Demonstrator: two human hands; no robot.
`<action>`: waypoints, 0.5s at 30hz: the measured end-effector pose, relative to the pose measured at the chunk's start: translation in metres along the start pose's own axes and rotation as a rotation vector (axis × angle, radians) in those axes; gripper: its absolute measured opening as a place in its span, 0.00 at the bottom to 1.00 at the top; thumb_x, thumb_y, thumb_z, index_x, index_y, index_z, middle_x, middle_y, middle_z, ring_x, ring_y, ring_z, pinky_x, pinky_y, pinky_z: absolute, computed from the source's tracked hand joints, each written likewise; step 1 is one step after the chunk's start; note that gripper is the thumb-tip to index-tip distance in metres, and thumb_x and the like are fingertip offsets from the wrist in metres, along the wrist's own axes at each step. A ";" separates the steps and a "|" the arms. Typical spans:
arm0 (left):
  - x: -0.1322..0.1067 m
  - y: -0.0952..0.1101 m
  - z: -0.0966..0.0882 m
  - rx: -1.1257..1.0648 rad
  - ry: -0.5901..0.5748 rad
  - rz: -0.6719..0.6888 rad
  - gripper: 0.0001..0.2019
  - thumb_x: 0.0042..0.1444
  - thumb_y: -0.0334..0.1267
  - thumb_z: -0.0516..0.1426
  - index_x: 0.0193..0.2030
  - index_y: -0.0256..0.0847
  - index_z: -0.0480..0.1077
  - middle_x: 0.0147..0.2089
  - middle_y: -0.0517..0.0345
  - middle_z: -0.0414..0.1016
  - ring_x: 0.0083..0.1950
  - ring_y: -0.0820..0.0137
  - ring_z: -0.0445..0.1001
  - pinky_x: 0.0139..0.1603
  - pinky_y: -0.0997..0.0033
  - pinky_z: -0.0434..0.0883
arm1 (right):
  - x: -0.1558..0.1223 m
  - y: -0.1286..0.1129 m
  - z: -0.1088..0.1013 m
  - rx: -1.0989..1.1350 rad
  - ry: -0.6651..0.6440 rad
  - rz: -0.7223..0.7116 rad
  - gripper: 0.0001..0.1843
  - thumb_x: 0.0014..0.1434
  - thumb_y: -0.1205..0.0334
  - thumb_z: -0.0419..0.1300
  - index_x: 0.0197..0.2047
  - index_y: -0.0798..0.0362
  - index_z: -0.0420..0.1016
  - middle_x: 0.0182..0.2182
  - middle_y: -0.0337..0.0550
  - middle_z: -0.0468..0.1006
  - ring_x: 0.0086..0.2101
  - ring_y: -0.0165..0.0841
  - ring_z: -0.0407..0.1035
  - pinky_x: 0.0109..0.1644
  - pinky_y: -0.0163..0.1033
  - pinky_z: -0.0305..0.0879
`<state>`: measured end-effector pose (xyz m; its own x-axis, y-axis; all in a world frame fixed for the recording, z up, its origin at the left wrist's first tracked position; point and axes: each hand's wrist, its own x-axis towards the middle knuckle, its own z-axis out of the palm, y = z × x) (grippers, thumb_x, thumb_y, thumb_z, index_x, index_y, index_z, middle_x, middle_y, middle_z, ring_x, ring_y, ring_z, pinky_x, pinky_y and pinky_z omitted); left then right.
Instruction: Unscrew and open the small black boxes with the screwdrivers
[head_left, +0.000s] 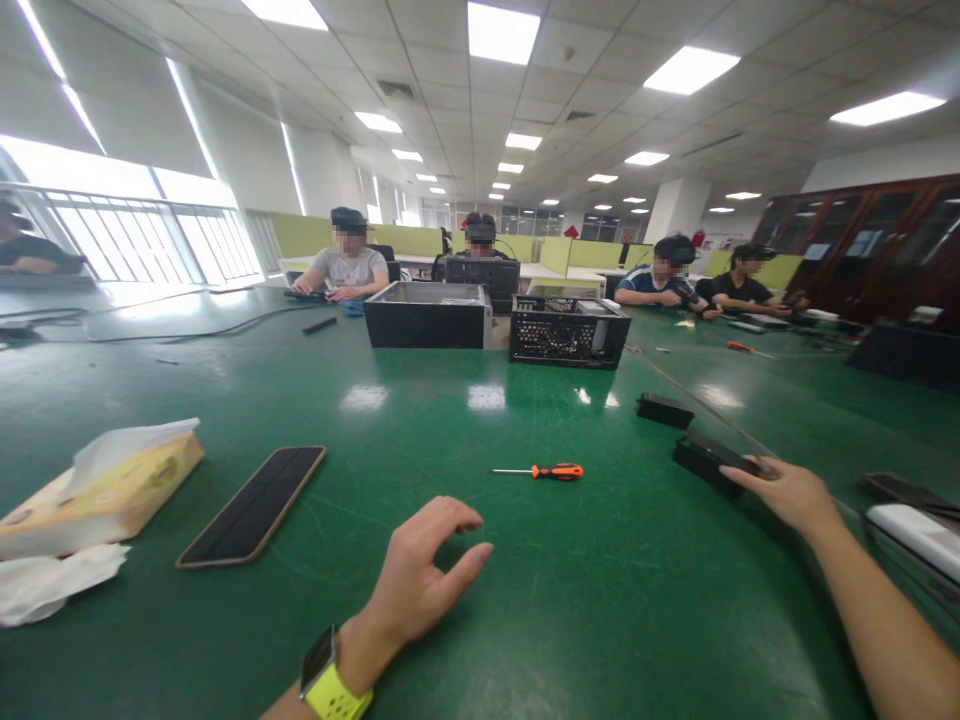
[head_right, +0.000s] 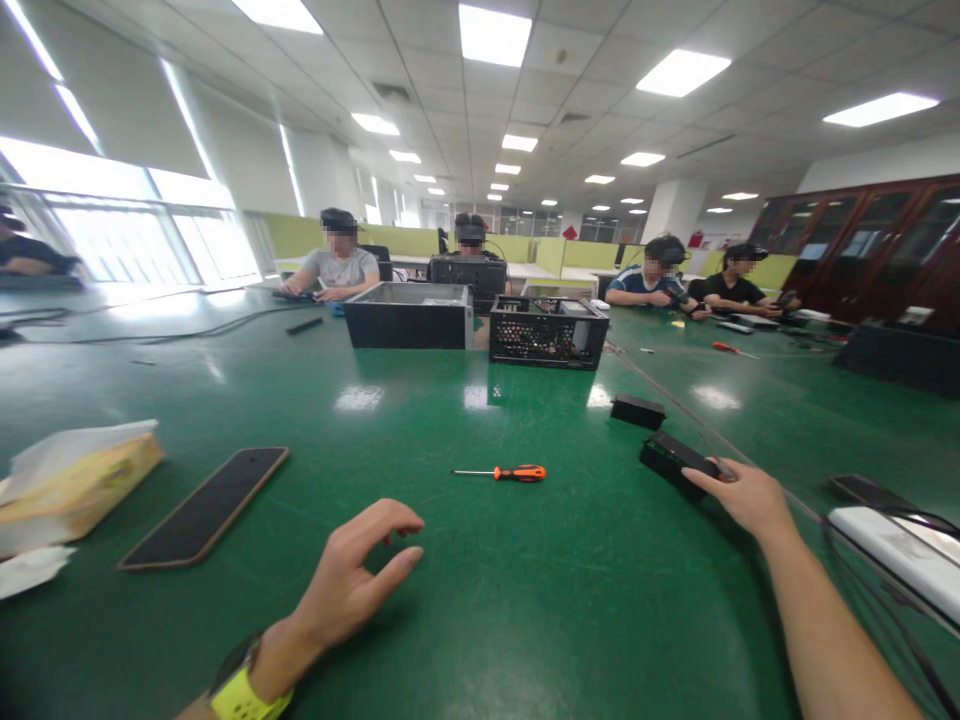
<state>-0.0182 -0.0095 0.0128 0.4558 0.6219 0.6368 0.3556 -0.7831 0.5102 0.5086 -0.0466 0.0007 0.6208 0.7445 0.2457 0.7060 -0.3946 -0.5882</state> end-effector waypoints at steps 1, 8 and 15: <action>-0.001 0.000 0.000 0.000 -0.001 -0.001 0.08 0.61 0.41 0.56 0.39 0.38 0.71 0.34 0.54 0.75 0.35 0.66 0.73 0.36 0.69 0.72 | 0.000 0.000 -0.001 0.006 -0.016 0.003 0.29 0.40 0.38 0.66 0.35 0.56 0.82 0.31 0.55 0.80 0.34 0.53 0.73 0.38 0.52 0.64; -0.003 -0.002 0.001 0.000 -0.009 -0.005 0.06 0.60 0.40 0.57 0.39 0.39 0.71 0.34 0.54 0.75 0.35 0.66 0.73 0.37 0.69 0.72 | -0.002 -0.001 -0.001 0.033 -0.075 -0.006 0.35 0.45 0.39 0.64 0.49 0.57 0.78 0.39 0.59 0.79 0.39 0.54 0.74 0.39 0.50 0.66; -0.001 0.000 0.000 0.001 -0.018 -0.010 0.06 0.60 0.38 0.57 0.38 0.38 0.71 0.34 0.55 0.74 0.35 0.67 0.73 0.37 0.68 0.71 | -0.007 -0.005 -0.003 -0.060 -0.098 -0.007 0.32 0.50 0.39 0.61 0.47 0.58 0.78 0.41 0.60 0.79 0.41 0.53 0.74 0.43 0.49 0.66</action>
<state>-0.0184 -0.0106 0.0117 0.4671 0.6297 0.6207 0.3613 -0.7767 0.5159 0.5019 -0.0513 0.0044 0.5814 0.7954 0.1711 0.7312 -0.4186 -0.5387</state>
